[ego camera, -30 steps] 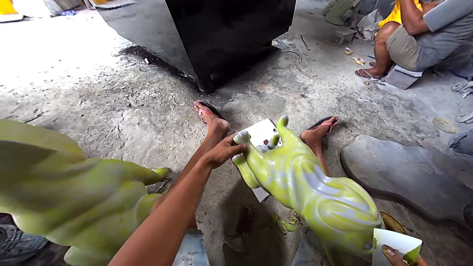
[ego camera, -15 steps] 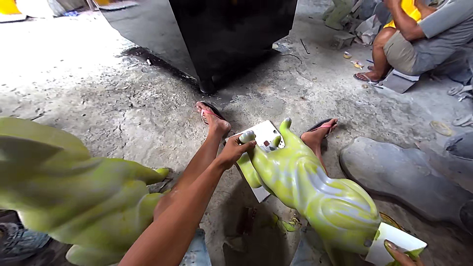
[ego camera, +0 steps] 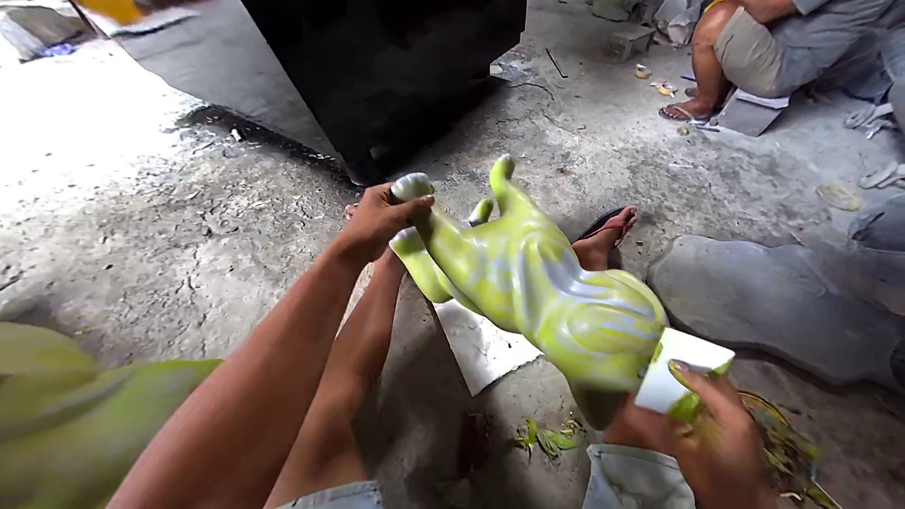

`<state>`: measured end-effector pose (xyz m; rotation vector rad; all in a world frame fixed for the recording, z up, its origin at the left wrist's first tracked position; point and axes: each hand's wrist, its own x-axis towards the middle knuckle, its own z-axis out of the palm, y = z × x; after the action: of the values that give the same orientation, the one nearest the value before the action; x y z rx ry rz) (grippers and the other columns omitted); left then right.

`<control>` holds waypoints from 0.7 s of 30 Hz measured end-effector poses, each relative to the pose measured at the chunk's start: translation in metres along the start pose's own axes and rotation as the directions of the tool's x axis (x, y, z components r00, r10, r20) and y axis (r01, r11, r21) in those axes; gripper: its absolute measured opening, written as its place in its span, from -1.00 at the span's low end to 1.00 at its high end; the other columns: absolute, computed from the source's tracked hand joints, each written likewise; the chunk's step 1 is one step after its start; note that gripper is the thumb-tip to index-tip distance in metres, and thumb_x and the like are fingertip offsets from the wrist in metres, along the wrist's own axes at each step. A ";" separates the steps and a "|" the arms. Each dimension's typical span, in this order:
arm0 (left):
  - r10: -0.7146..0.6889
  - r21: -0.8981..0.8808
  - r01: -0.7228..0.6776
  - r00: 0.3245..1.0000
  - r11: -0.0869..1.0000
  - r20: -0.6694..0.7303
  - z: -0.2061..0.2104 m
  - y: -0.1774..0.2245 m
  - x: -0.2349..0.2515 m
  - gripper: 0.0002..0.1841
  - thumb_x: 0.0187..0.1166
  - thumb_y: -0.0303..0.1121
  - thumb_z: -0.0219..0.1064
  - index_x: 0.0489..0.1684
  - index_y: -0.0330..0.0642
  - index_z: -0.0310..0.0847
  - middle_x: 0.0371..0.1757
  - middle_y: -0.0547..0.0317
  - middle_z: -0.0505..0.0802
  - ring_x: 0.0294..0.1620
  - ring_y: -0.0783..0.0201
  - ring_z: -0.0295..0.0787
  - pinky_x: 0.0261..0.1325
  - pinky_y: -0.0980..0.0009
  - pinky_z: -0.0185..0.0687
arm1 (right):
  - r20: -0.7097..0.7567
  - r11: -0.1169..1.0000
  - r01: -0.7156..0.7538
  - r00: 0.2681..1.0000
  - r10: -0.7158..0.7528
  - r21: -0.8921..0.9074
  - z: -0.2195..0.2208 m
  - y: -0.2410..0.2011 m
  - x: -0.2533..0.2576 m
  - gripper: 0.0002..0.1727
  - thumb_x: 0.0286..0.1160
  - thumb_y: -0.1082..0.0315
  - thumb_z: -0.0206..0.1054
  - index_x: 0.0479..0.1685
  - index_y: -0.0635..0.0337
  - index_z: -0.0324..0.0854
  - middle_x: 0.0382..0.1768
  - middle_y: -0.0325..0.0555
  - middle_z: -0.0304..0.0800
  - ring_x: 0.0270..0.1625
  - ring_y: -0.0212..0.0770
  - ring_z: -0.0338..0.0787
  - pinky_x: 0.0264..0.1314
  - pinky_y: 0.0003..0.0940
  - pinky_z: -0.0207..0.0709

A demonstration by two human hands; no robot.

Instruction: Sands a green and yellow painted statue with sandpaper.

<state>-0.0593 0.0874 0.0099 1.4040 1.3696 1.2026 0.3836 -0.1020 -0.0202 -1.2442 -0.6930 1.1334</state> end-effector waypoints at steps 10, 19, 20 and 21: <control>0.097 0.135 -0.085 0.991 0.987 -0.089 -0.022 -0.063 0.034 -0.64 0.55 -0.21 0.51 0.24 -0.15 0.74 0.01 0.09 0.92 -0.02 0.23 0.89 0.15 0.13 0.84 | 0.028 0.992 -0.063 0.998 0.060 0.111 0.036 0.128 0.091 -0.44 0.42 0.32 0.30 0.47 0.29 0.49 0.19 0.14 0.78 0.17 -0.08 0.82 0.19 -0.09 0.75; 0.098 0.242 -0.075 0.992 0.967 -0.082 -0.002 -0.082 0.012 -0.69 0.61 -0.26 0.47 0.24 -0.12 0.75 -0.06 0.14 0.93 -0.10 0.31 0.89 0.08 0.19 0.84 | 0.100 0.981 -0.145 0.986 0.132 0.129 0.017 0.161 0.101 -0.48 0.43 0.34 0.31 0.40 0.35 0.49 0.14 0.16 0.79 0.16 -0.09 0.83 0.22 -0.11 0.74; 0.102 0.253 -0.080 0.992 0.964 -0.075 -0.003 -0.084 0.011 -0.62 0.60 -0.26 0.47 0.35 -0.11 0.71 0.01 0.12 0.92 -0.04 0.31 0.89 0.15 0.19 0.82 | 0.101 0.979 -0.157 0.984 0.144 0.132 0.015 0.159 0.101 -0.51 0.44 0.35 0.29 0.36 0.36 0.51 0.10 0.16 0.80 0.12 -0.08 0.84 0.19 -0.11 0.75; 0.094 0.260 -0.074 0.993 0.963 -0.067 -0.004 -0.083 0.010 -0.58 0.61 -0.26 0.47 0.42 -0.10 0.67 0.06 0.10 0.92 -0.01 0.31 0.89 0.18 0.19 0.82 | 0.100 0.977 -0.167 0.983 0.155 0.129 0.014 0.155 0.101 -0.54 0.46 0.36 0.27 0.35 0.37 0.52 0.08 0.17 0.81 0.11 -0.07 0.84 0.19 -0.09 0.75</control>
<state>-0.0812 0.1038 -0.0690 1.6236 1.5799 1.1765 0.3616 -0.0130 -0.1815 -1.1542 -0.5779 1.3546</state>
